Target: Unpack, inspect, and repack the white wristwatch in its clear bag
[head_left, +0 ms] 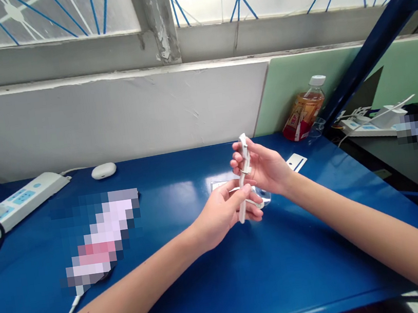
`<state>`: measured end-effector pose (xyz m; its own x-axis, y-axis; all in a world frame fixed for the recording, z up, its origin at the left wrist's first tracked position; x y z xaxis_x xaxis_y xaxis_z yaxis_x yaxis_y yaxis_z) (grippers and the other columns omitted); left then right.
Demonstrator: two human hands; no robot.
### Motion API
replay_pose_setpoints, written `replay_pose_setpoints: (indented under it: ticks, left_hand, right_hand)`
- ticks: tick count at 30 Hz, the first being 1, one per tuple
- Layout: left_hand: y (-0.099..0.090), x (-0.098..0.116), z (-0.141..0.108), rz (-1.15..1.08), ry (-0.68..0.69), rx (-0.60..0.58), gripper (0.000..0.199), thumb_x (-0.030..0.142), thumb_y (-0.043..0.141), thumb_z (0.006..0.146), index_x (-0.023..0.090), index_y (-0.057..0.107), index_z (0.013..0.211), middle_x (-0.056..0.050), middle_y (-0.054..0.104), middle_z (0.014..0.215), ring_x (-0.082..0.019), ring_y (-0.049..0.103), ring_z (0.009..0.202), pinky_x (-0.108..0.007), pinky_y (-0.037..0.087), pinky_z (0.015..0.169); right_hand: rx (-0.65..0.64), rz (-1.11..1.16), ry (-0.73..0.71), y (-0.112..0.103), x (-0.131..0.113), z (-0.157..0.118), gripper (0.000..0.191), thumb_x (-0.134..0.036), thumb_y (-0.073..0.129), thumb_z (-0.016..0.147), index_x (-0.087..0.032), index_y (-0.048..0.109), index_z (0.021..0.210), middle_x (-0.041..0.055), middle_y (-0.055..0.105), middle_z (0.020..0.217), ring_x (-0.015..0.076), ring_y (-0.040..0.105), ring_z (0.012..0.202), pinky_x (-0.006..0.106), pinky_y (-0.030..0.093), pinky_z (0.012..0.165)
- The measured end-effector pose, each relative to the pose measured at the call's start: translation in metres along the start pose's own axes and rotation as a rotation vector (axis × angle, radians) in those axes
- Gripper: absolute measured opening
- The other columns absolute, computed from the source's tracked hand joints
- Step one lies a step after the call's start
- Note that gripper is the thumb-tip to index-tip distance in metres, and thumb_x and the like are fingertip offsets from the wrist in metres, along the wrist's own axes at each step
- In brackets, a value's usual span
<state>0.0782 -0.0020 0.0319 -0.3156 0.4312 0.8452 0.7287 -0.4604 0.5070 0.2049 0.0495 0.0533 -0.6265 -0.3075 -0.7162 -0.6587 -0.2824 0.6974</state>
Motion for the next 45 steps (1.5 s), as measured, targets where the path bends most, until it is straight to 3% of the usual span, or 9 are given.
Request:
replay_pose_setpoints:
  ticks: [4, 8, 11, 15, 20, 30, 35, 45]
  left_hand:
    - [0.002, -0.002, -0.001, -0.016, -0.026, -0.029, 0.033, 0.038, 0.065, 0.092, 0.009, 0.063, 0.108, -0.009, 0.07, 0.086, -0.016, 0.069, 0.065, -0.03, 0.055, 0.068]
    - [0.003, -0.003, -0.001, -0.023, -0.038, -0.064, 0.036, 0.042, 0.062, 0.094, 0.007, 0.066, 0.099, -0.014, 0.072, 0.089, -0.02, 0.071, 0.072, -0.033, 0.055, 0.074]
    - [0.004, -0.003, -0.001, 0.005, -0.068, -0.095, 0.039, 0.045, 0.063, 0.093, 0.007, 0.067, 0.099, -0.016, 0.072, 0.092, -0.023, 0.073, 0.078, -0.036, 0.055, 0.078]
    - [0.006, -0.005, -0.004, 0.04, -0.15, -0.158, 0.041, 0.045, 0.066, 0.091, 0.009, 0.065, 0.109, -0.017, 0.072, 0.097, -0.027, 0.073, 0.088, -0.042, 0.053, 0.086]
    - [0.005, -0.006, -0.005, 0.008, -0.142, -0.203, 0.038, 0.042, 0.065, 0.092, 0.009, 0.067, 0.11, -0.019, 0.072, 0.103, -0.03, 0.072, 0.095, -0.044, 0.052, 0.09]
    - [0.003, -0.001, -0.003, -0.017, -0.11, -0.175, 0.026, 0.027, 0.065, 0.092, 0.008, 0.067, 0.109, -0.022, 0.068, 0.118, -0.033, 0.069, 0.106, -0.048, 0.05, 0.096]
    - [0.001, 0.001, -0.002, -0.045, -0.149, -0.208, 0.028, 0.029, 0.062, 0.094, 0.007, 0.067, 0.112, -0.022, 0.07, 0.114, -0.03, 0.071, 0.101, -0.045, 0.05, 0.095]
    - [-0.001, -0.003, -0.001, -0.036, -0.133, -0.251, 0.03, 0.03, 0.061, 0.095, 0.009, 0.066, 0.116, -0.021, 0.072, 0.11, -0.03, 0.072, 0.101, -0.043, 0.051, 0.092]
  right_hand:
    - [0.036, -0.109, -0.066, -0.002, 0.004, 0.0, 0.02, -0.038, 0.075, 0.082, -0.02, 0.07, 0.086, -0.0004, 0.074, 0.077, 0.0131, 0.071, 0.077, 0.022, 0.056, 0.069]
    - [-0.081, -0.16, 0.06, 0.007, 0.007, -0.005, 0.024, -0.037, 0.062, 0.092, -0.021, 0.071, 0.108, 0.0045, 0.076, 0.106, 0.0172, 0.071, 0.099, 0.028, 0.057, 0.084]
    - [-0.165, -0.143, 0.091, 0.014, 0.004, -0.007, 0.028, -0.027, 0.053, 0.096, -0.018, 0.066, 0.118, 0.0063, 0.074, 0.115, 0.0177, 0.07, 0.103, 0.03, 0.056, 0.091]
    - [-0.158, -0.151, 0.087, 0.014, 0.001, -0.007, 0.029, -0.019, 0.047, 0.096, -0.016, 0.064, 0.121, 0.0075, 0.074, 0.113, 0.0158, 0.072, 0.096, 0.026, 0.059, 0.083]
    - [-0.167, -0.142, 0.103, 0.013, -0.002, -0.006, 0.034, -0.02, 0.038, 0.099, -0.015, 0.062, 0.123, 0.0081, 0.074, 0.11, 0.0149, 0.072, 0.09, 0.023, 0.058, 0.074]
    - [-0.192, -0.117, 0.14, 0.013, -0.003, -0.006, 0.061, -0.05, 0.017, 0.102, -0.014, 0.063, 0.123, 0.0113, 0.073, 0.114, 0.0205, 0.07, 0.093, 0.036, 0.053, 0.086]
    - [-0.2, -0.094, 0.1, 0.013, -0.004, -0.006, 0.067, -0.051, 0.013, 0.101, -0.011, 0.06, 0.127, 0.013, 0.07, 0.122, 0.0237, 0.063, 0.116, 0.041, 0.043, 0.106]
    - [-0.201, -0.111, 0.125, 0.011, -0.005, -0.006, 0.058, -0.039, 0.019, 0.096, -0.011, 0.06, 0.127, 0.0117, 0.073, 0.113, 0.0229, 0.068, 0.098, 0.04, 0.051, 0.093]
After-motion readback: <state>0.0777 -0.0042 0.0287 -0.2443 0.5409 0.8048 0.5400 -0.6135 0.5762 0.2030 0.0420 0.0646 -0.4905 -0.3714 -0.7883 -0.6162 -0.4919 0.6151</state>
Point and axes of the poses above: each hand's wrist, its own z-axis towards the middle knuckle, its own y-axis out of the palm, x = y × z, the point moved 3 cm from there along z, towards the middle knuckle
